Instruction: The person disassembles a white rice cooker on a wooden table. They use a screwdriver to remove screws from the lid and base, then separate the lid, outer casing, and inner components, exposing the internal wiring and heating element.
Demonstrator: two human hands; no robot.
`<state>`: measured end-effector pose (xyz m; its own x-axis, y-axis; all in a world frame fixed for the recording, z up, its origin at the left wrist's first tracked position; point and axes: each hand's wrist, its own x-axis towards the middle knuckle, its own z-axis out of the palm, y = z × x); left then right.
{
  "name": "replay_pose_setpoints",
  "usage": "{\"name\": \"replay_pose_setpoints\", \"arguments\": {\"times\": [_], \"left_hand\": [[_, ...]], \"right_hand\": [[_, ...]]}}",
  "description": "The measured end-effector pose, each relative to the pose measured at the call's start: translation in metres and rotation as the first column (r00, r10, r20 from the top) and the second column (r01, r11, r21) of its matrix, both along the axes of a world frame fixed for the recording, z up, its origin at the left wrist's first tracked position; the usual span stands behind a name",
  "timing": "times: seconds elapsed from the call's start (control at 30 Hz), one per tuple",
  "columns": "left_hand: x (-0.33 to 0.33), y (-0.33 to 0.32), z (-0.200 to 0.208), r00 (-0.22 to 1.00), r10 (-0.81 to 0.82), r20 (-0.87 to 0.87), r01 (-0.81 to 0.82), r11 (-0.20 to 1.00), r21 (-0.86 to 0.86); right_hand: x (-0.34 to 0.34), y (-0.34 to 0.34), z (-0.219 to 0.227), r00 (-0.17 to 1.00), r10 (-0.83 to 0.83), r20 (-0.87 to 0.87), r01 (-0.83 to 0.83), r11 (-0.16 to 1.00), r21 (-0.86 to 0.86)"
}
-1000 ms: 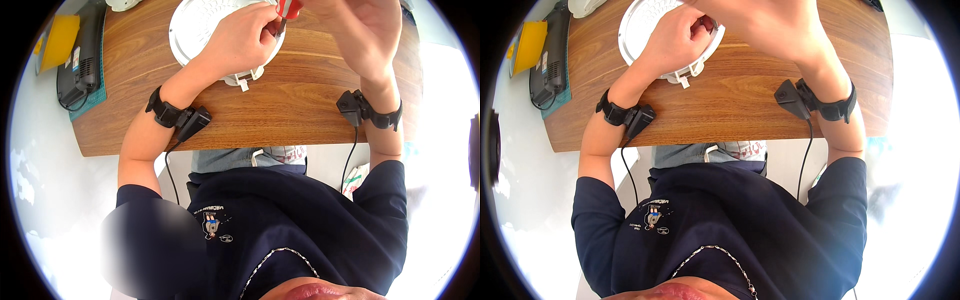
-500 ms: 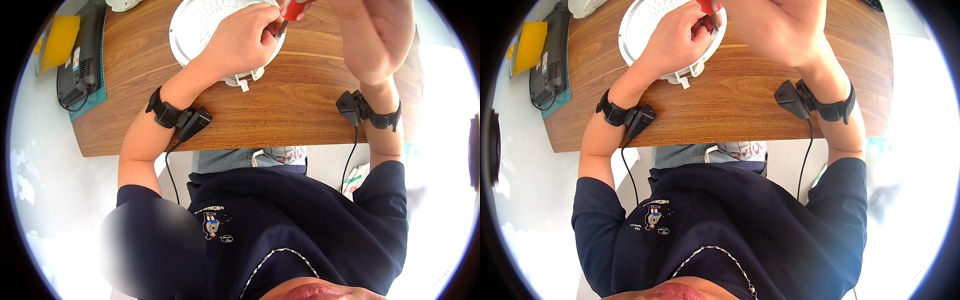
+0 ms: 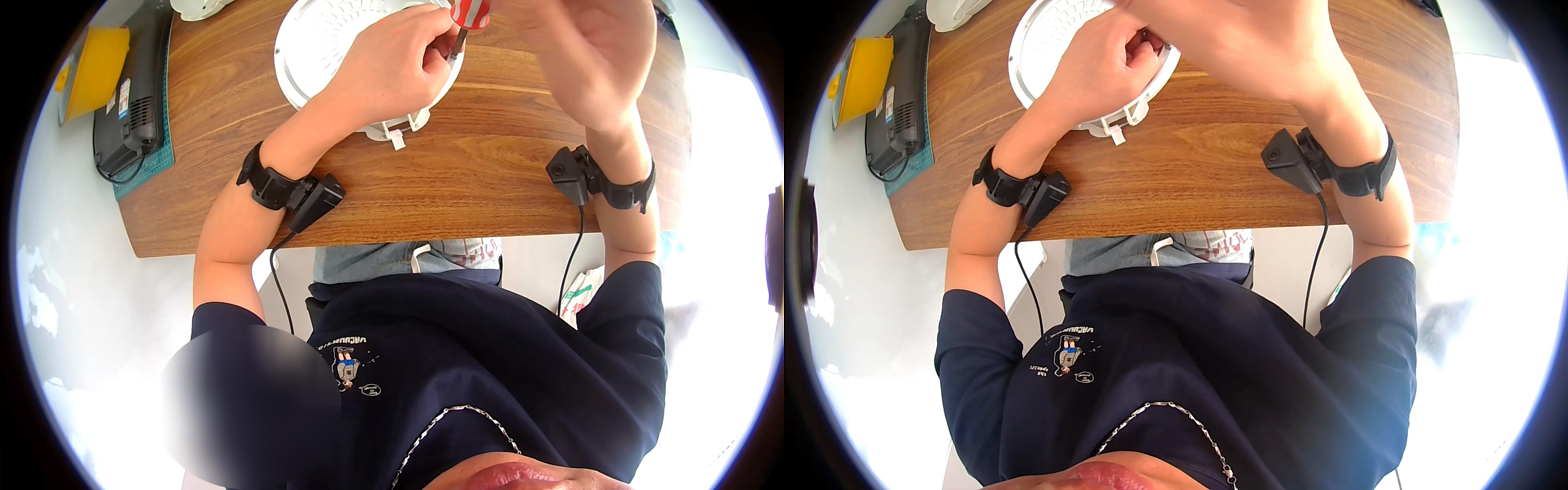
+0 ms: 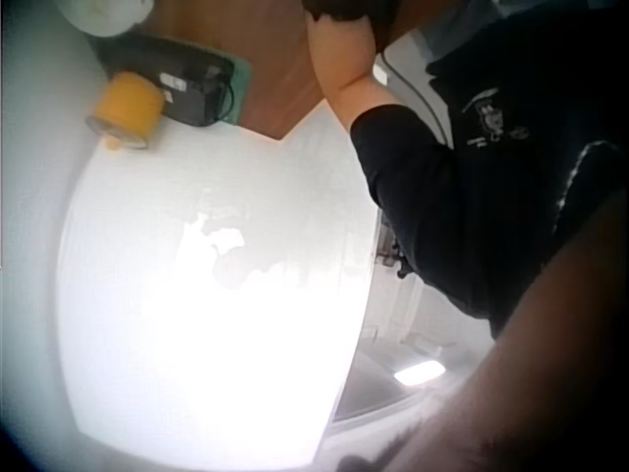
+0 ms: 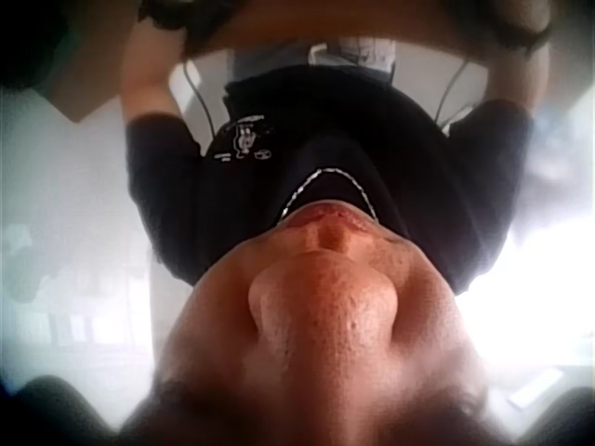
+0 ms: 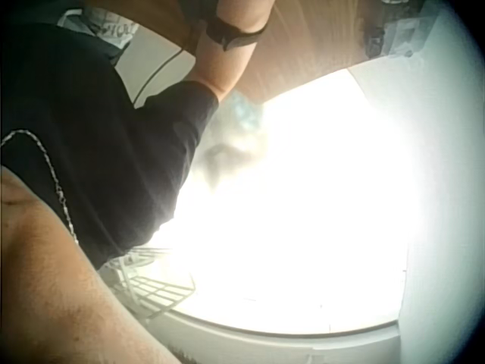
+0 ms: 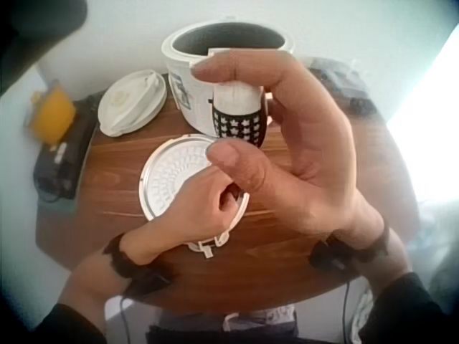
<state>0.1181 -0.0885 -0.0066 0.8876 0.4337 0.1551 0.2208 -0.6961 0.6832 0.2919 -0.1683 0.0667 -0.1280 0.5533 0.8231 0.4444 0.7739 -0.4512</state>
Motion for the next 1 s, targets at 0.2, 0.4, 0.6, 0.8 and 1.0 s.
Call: {"name": "replay_pose_setpoints", "arguments": {"times": [0.2,0.4,0.6,0.8,1.0], "left_hand": [[-0.003,-0.002,0.0,0.989,-0.003,0.149,-0.001,1.0,0.028],[-0.002,0.001,-0.007,0.999,0.013,0.034,-0.014,1.0,0.026],[0.0,-0.001,-0.001,0.99,-0.032,0.141,0.024,0.998,0.059],[0.006,0.0,-0.007,0.987,-0.064,0.147,0.056,0.997,0.055],[0.0,-0.005,0.0,0.994,-0.006,0.11,0.001,0.999,0.046]], "right_hand": [[0.002,0.023,-0.02,0.963,0.233,-0.136,-0.214,0.967,0.141],[0.01,0.008,-0.004,0.991,-0.016,0.133,-0.007,0.985,0.17],[0.018,0.03,-0.022,0.99,0.12,0.069,-0.133,0.966,0.221],[0.007,0.007,-0.008,0.994,0.088,-0.061,-0.081,0.99,0.115],[0.006,0.013,-0.014,0.962,0.238,-0.131,-0.228,0.97,0.084]]}}
